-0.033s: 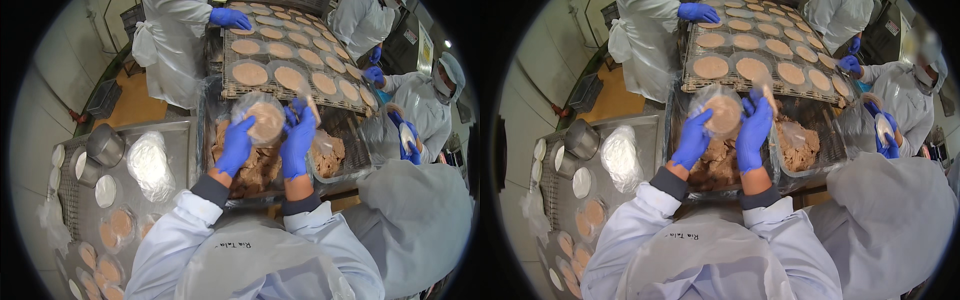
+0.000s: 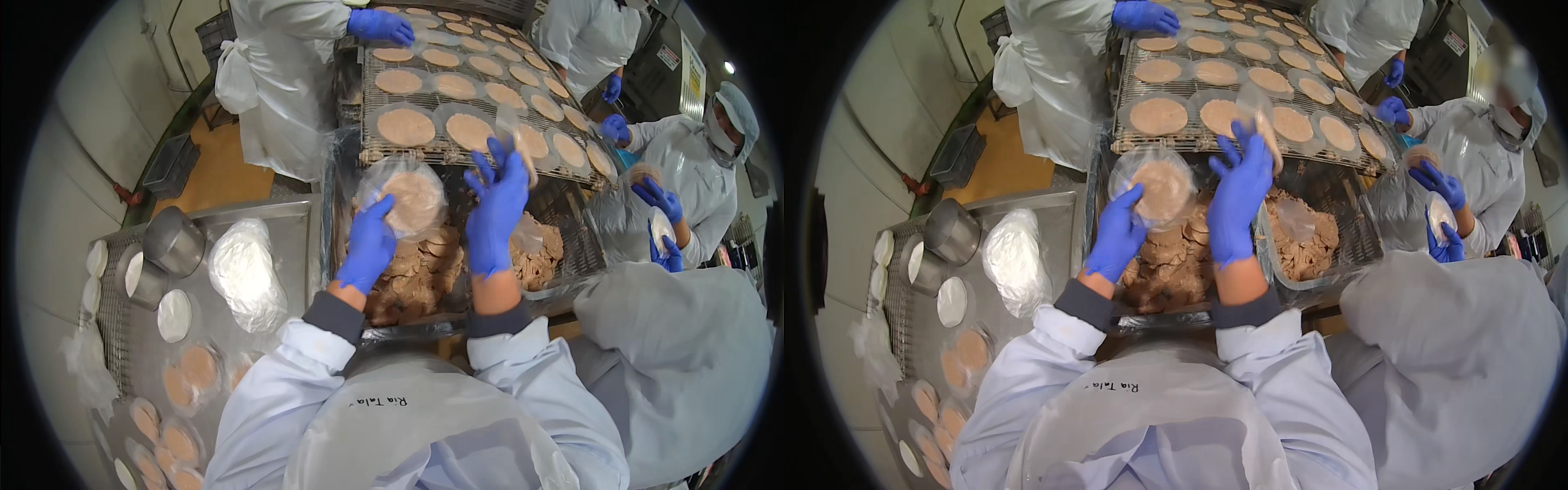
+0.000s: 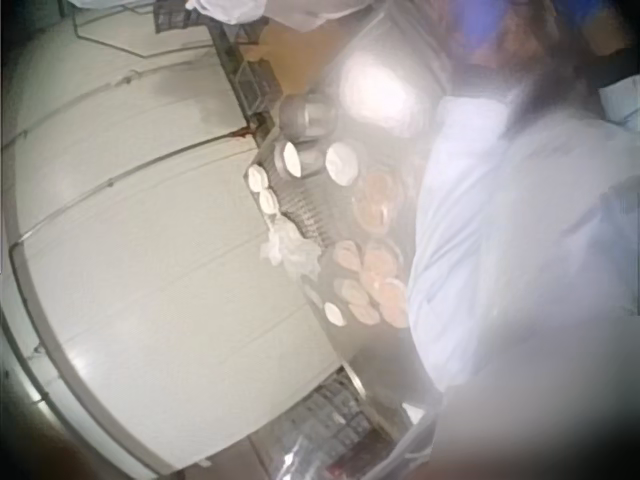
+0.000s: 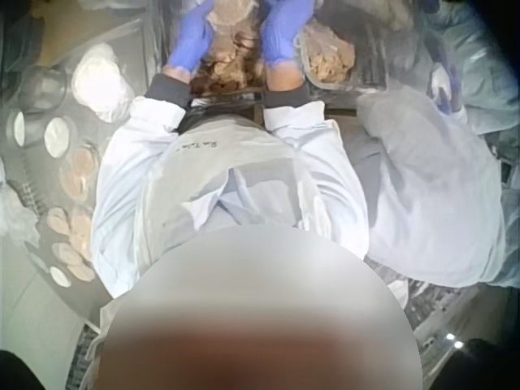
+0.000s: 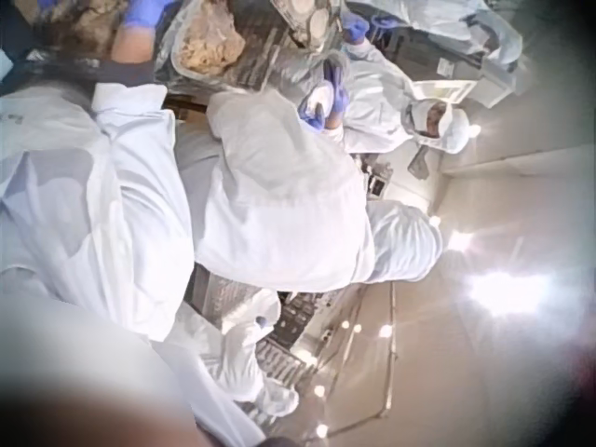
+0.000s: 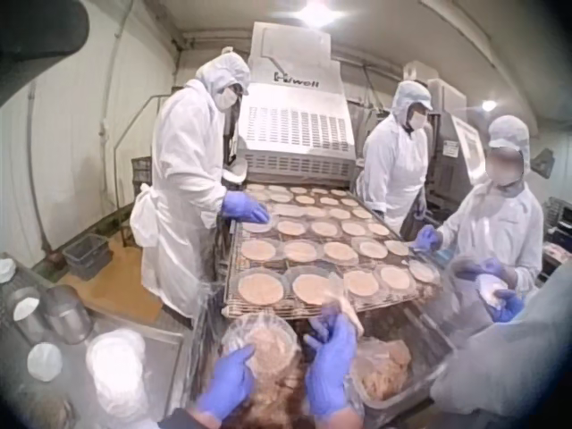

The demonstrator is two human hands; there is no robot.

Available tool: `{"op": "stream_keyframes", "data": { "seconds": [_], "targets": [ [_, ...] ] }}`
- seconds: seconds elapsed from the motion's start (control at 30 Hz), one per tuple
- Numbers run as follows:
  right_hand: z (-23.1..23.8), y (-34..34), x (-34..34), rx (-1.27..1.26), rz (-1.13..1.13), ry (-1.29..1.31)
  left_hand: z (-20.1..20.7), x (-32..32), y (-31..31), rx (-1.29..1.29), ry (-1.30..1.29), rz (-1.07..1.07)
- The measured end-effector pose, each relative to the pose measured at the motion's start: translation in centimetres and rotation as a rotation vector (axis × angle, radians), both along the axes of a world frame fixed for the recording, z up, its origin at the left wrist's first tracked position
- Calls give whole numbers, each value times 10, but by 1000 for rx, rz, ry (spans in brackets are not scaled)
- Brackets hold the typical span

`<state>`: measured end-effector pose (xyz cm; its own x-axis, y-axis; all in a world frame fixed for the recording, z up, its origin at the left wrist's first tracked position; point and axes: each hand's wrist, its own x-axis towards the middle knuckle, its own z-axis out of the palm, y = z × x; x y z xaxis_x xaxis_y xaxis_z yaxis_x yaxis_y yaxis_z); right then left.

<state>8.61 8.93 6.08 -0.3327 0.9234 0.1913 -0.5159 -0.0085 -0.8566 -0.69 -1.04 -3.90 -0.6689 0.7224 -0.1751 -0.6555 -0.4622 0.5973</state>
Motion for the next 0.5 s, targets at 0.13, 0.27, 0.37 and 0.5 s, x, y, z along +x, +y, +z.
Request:
{"op": "stream_keyframes", "data": {
  "seconds": [0.13, 0.27, 0.37, 0.5],
  "targets": [
    [6, 32, -29, -421, 469, 197, -12, -6, -18, 71, -175, 30],
    [-26, 13, 5, -694, 1010, 335, -4, -18, -21, 265, -141, -4],
    [-28, 25, 32, -623, 527, 272, 19, -24, -15, 335, -58, -55],
    [-59, 57, 20, -844, 483, 424, 39, -29, 19, 338, -51, -74]
  ]
}}
